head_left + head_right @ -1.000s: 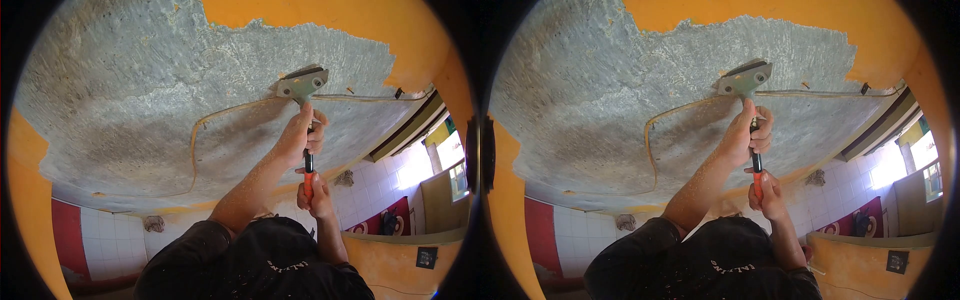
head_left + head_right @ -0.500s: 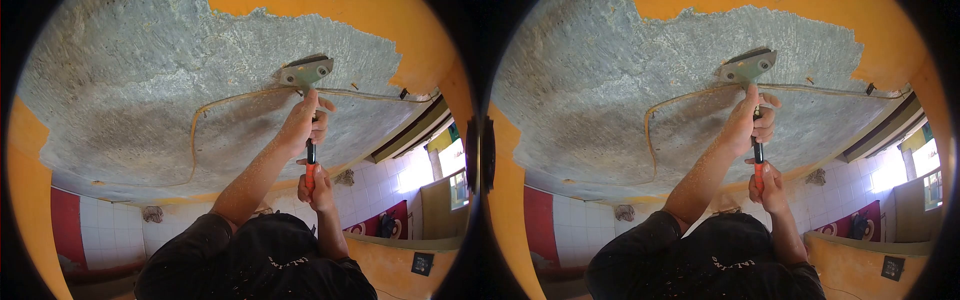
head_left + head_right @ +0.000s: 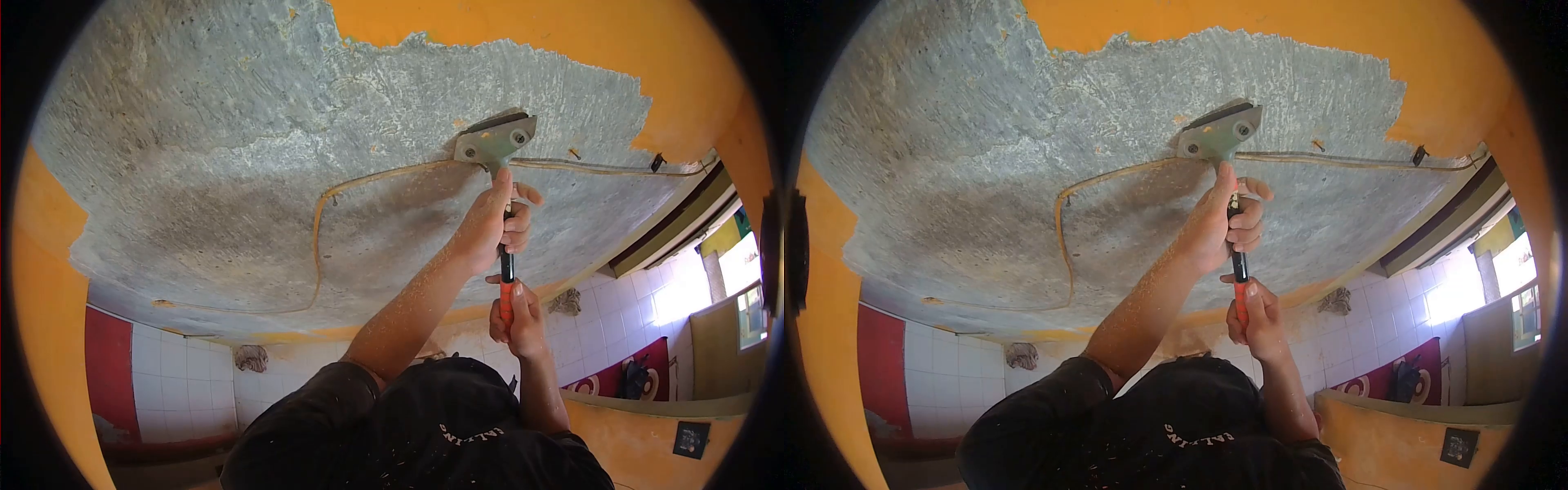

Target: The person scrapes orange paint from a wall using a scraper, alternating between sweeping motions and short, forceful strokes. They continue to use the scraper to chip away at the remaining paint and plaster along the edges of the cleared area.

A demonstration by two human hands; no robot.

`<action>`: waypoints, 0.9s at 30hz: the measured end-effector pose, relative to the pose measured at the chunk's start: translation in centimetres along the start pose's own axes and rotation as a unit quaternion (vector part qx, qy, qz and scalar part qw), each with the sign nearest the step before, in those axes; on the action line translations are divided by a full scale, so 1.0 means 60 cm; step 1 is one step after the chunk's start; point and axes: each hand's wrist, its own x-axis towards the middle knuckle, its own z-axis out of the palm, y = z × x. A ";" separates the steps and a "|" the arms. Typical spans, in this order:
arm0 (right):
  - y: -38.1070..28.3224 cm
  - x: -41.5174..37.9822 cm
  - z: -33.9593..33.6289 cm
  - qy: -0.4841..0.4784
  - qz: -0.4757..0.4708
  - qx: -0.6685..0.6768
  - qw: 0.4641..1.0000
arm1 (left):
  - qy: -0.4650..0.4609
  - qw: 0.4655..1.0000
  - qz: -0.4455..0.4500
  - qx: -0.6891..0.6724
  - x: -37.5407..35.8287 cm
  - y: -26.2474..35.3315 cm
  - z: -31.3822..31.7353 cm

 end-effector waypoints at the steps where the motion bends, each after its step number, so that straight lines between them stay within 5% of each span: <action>1: -0.003 -0.001 0.005 0.002 0.002 0.003 1.000 | -0.006 1.000 0.004 0.000 0.000 0.003 0.000; 27: -0.003 -0.006 0.000 -0.007 0.013 -0.026 1.000 | 0.023 1.000 0.007 -0.003 -0.009 0.003 0.007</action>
